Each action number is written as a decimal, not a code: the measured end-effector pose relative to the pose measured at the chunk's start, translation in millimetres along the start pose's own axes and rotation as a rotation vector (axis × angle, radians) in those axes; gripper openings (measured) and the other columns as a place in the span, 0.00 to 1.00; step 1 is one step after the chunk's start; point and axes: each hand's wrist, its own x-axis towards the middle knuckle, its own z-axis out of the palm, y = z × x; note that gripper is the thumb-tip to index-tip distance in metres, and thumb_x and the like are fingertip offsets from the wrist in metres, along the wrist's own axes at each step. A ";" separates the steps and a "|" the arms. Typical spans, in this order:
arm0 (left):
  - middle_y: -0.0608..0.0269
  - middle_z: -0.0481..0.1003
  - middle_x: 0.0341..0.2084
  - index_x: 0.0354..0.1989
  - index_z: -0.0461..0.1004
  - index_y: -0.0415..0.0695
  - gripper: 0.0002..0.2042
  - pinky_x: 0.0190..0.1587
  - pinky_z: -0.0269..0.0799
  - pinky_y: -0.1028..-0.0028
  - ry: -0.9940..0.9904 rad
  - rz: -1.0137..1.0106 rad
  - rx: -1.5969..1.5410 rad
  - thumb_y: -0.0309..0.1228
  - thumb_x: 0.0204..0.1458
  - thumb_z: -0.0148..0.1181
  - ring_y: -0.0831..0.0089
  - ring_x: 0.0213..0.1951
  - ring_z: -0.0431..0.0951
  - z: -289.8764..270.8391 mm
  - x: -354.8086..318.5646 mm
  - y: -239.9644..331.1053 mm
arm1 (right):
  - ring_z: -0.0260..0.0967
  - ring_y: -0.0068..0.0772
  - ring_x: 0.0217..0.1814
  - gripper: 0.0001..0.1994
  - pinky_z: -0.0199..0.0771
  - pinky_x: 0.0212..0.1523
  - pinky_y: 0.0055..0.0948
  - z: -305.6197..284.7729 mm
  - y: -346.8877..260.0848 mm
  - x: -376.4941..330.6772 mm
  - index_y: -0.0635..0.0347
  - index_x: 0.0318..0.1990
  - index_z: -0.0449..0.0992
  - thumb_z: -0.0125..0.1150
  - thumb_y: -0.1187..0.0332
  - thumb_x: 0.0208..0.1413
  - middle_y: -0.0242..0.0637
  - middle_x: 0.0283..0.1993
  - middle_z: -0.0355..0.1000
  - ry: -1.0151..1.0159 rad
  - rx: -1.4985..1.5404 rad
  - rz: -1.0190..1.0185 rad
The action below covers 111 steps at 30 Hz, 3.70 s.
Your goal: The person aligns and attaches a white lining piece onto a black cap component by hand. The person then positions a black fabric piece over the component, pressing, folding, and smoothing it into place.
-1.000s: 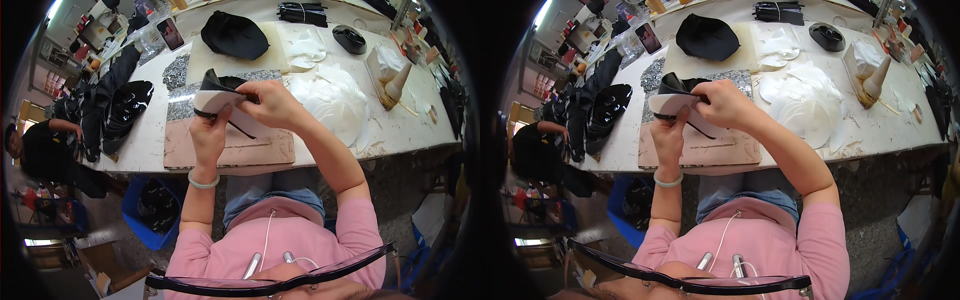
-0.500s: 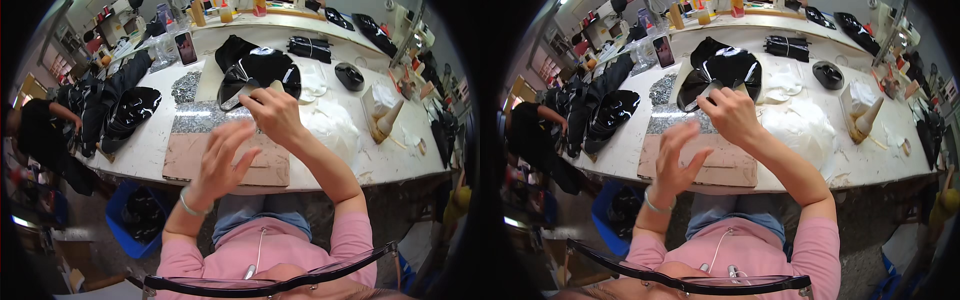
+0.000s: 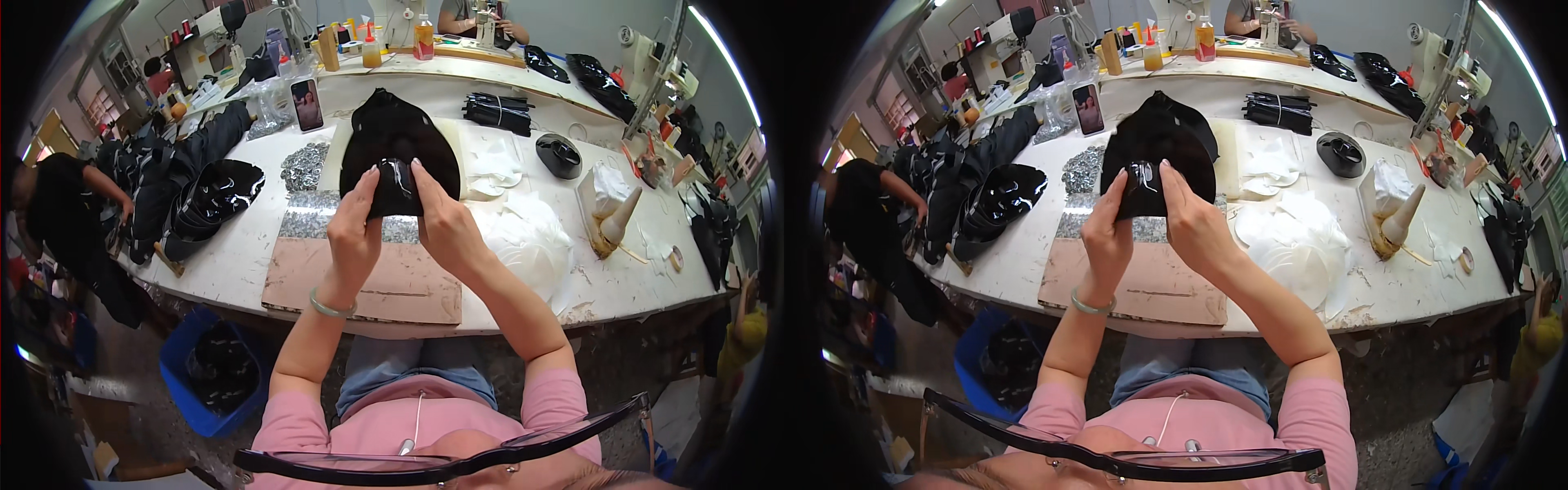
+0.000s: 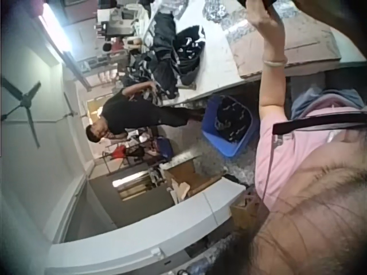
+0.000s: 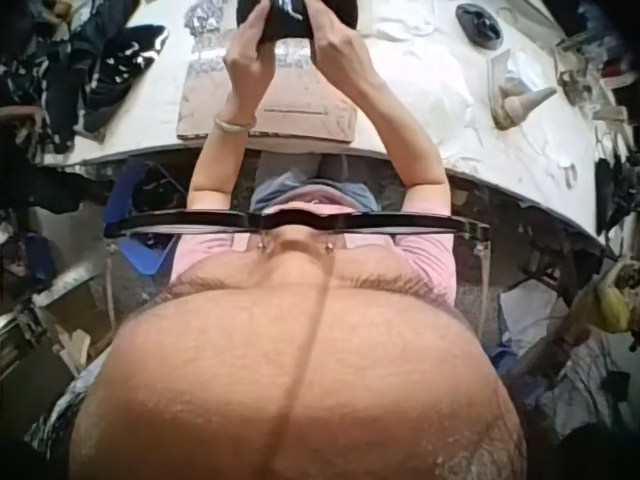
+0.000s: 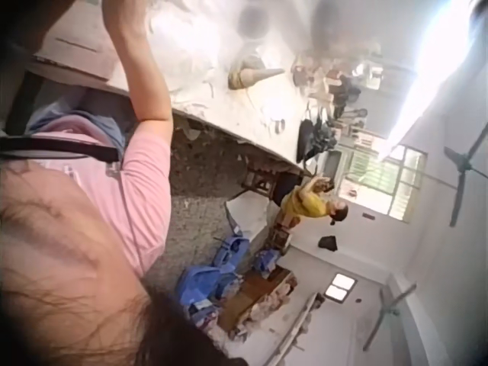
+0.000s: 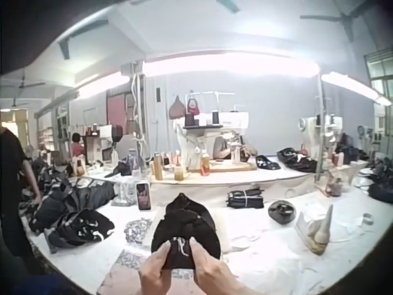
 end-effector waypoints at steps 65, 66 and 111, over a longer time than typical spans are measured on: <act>0.56 0.71 0.42 0.53 0.65 0.38 0.17 0.31 0.70 0.83 -0.098 -1.353 -1.201 0.33 0.58 0.51 0.75 0.35 0.74 -74.0 -61.8 0.2 | 0.70 0.45 0.36 0.11 0.69 0.36 0.38 46.5 153.8 105.6 0.56 0.44 0.74 0.50 0.75 0.54 0.42 0.34 0.72 -0.201 -0.255 -0.031; 0.55 0.71 0.43 0.54 0.64 0.38 0.18 0.35 0.72 0.78 -0.121 -1.397 -1.370 0.34 0.59 0.50 0.71 0.38 0.75 -56.1 -55.9 1.4 | 0.69 0.44 0.36 0.14 0.68 0.37 0.38 35.1 149.0 103.5 0.54 0.44 0.74 0.51 0.77 0.51 0.41 0.33 0.71 -0.186 -0.279 -0.131; 0.59 0.73 0.43 0.54 0.63 0.34 0.17 0.46 0.66 0.79 0.079 -0.969 -0.525 0.31 0.60 0.49 0.79 0.44 0.70 -77.5 -73.3 48.3 | 0.69 0.25 0.46 0.23 0.68 0.50 0.25 24.5 -0.7 10.7 0.68 0.53 0.66 0.63 0.78 0.47 0.37 0.46 0.71 -0.365 1.367 0.861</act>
